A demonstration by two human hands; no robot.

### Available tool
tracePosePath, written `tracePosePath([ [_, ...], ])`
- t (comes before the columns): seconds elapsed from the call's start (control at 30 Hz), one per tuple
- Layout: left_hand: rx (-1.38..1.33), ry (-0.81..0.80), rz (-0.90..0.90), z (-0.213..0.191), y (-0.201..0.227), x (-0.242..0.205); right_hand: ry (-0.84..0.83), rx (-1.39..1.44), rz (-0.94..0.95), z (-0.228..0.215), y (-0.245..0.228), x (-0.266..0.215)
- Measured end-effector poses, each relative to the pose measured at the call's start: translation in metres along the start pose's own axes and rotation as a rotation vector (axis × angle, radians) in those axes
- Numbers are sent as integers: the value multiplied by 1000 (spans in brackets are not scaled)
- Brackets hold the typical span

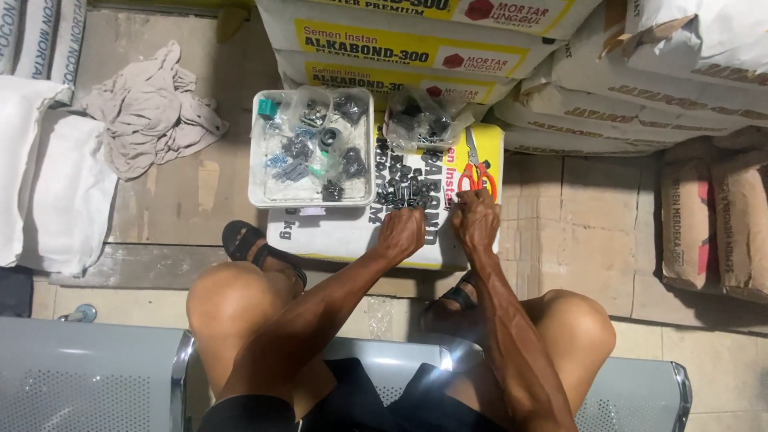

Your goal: Sorting small black fasteners from a pile into a white plastic organizer tray

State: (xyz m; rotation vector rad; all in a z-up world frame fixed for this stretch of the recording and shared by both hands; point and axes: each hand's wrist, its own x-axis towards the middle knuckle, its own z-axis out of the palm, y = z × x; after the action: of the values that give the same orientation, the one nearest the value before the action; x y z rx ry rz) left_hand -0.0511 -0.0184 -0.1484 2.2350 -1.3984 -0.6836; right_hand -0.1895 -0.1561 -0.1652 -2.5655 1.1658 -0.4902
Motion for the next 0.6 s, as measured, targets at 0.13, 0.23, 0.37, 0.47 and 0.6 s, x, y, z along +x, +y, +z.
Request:
tracePosePath([
  [0.13,-55,-18,-36,-15,3,-1,2,-124,-4,-14,-11,-2],
  [0.23,-91,-52,-65,-17,5,-5,6,-100,-4,-12,-19,-5],
  [0.37,-157,-31,-50,-15,7,-6,-42,-79,-6,-20,-20,0],
  [0.47,-318,-3,-65,-28,15,2,-78,91,7,-31,-19,6],
  [0.6,-1052,67,-146,-100,66,-15,-128,765,187,-113,-81,12],
])
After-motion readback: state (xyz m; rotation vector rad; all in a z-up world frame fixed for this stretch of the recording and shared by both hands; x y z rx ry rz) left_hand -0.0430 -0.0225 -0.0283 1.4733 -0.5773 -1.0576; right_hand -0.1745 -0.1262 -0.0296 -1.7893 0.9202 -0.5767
